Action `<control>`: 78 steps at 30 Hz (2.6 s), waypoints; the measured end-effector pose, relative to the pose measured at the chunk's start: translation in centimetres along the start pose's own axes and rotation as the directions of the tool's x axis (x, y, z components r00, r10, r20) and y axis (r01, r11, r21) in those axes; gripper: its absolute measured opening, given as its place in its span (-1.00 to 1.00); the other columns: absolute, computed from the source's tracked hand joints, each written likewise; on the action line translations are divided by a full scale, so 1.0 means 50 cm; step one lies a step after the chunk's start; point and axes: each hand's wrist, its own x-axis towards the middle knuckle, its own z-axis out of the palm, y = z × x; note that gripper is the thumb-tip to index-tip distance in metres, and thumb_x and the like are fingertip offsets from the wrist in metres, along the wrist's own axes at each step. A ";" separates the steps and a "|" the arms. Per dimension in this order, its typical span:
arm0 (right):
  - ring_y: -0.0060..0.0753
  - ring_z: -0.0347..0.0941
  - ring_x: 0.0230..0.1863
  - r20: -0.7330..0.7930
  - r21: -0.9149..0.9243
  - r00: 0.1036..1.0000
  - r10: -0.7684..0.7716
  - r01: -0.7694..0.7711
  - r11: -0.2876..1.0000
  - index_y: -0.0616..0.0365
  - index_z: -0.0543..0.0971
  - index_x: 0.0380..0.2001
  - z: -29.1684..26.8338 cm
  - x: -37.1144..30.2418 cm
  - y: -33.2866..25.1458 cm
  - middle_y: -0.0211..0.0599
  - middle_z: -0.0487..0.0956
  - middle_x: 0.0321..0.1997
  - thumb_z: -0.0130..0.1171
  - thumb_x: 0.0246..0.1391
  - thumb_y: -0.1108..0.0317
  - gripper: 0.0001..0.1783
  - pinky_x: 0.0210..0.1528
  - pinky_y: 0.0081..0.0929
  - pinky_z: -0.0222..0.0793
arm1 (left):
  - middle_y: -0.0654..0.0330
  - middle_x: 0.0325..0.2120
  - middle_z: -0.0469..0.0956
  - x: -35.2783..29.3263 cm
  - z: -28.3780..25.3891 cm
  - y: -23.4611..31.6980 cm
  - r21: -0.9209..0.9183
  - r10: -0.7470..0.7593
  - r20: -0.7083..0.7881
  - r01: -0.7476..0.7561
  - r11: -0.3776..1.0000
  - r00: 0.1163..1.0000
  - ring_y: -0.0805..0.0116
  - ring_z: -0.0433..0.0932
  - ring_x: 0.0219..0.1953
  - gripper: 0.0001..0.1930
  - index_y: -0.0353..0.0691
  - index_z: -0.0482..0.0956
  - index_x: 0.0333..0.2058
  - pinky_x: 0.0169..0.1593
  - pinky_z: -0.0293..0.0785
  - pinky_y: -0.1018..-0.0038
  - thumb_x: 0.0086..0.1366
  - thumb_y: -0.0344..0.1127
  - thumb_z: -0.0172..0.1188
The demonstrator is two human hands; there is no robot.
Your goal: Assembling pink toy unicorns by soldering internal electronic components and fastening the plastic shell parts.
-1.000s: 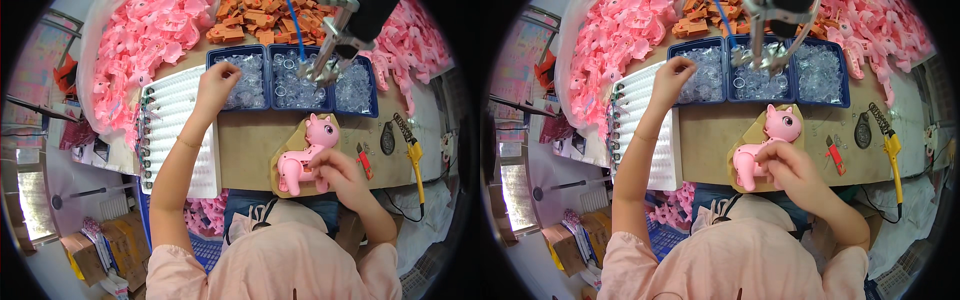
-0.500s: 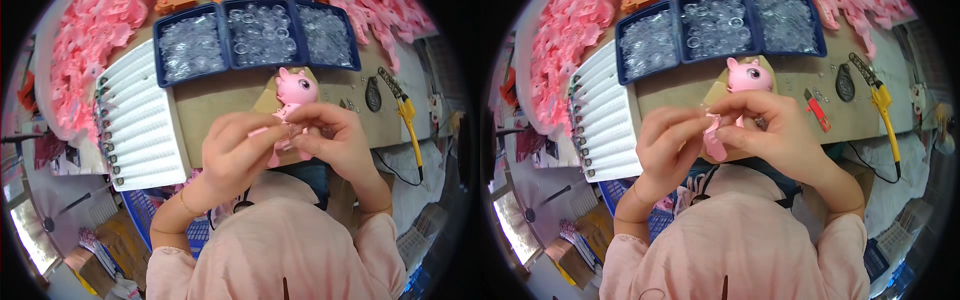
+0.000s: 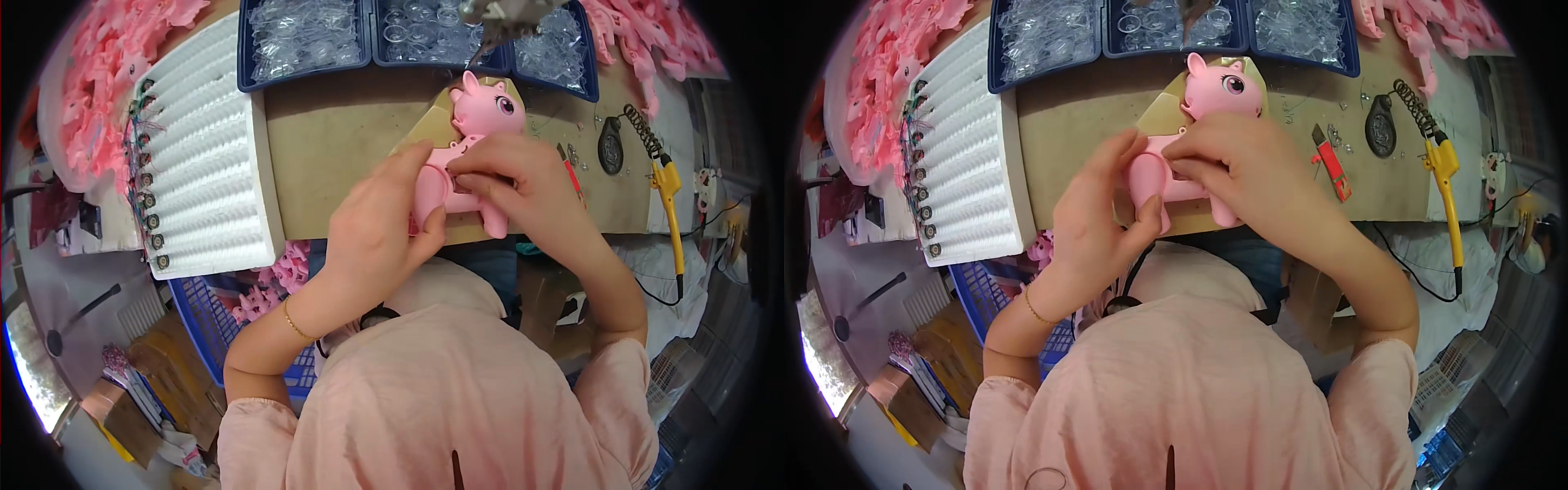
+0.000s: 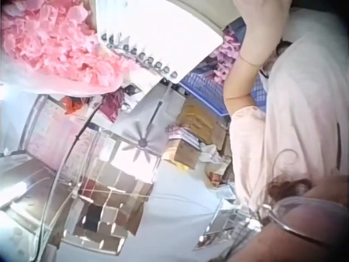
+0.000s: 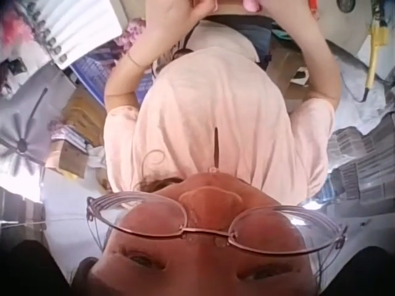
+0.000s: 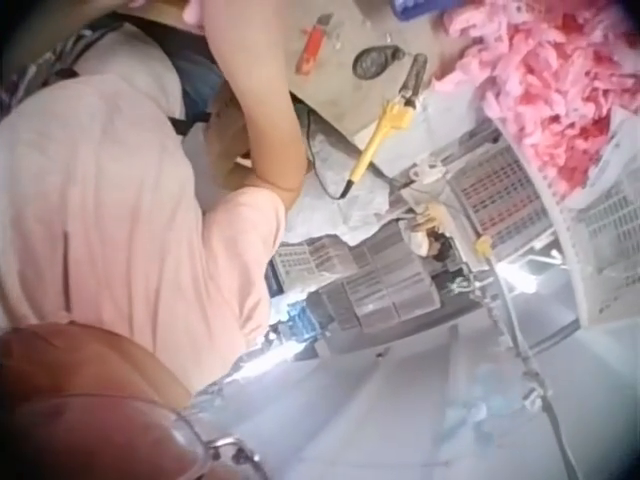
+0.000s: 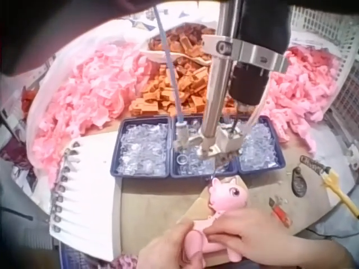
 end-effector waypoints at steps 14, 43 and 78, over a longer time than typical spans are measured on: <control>-0.30 0.42 -0.39 0.122 -0.764 0.948 -0.293 0.278 0.582 0.27 0.55 -0.24 0.017 -0.050 -0.046 -0.28 0.42 -0.38 0.26 -0.25 0.32 -0.58 -0.42 -0.44 0.32 | -0.01 -0.13 0.50 0.018 0.008 0.006 0.364 0.364 0.198 -0.413 0.835 0.910 0.15 0.46 -0.05 -0.57 -0.44 0.52 -0.17 -0.05 0.44 0.37 -0.10 -0.41 0.12; -0.61 0.36 -0.49 -0.199 0.601 0.977 0.080 0.058 0.797 0.31 0.54 -0.28 0.049 -0.129 -0.077 -0.31 0.45 -0.36 0.15 -0.12 0.63 -0.76 -0.51 -0.69 0.23 | 0.14 -0.01 0.40 -0.095 -0.024 -0.004 -0.684 -0.191 0.709 0.596 -0.419 0.679 0.32 0.44 -0.01 -0.29 -0.23 0.20 0.13 -0.04 0.46 0.45 0.08 -0.11 0.31; -0.25 0.38 0.05 -0.449 0.730 0.840 0.306 0.146 0.668 0.24 0.34 0.04 0.013 -0.063 0.008 -0.09 0.43 0.02 0.04 0.15 0.04 -0.46 0.10 -0.29 0.29 | 0.23 -0.13 0.47 -0.044 -0.052 -0.025 -0.268 -0.423 0.498 0.598 0.755 0.757 0.39 0.43 -0.04 -0.31 -0.20 0.35 0.01 0.05 0.33 0.43 -0.11 -0.07 0.36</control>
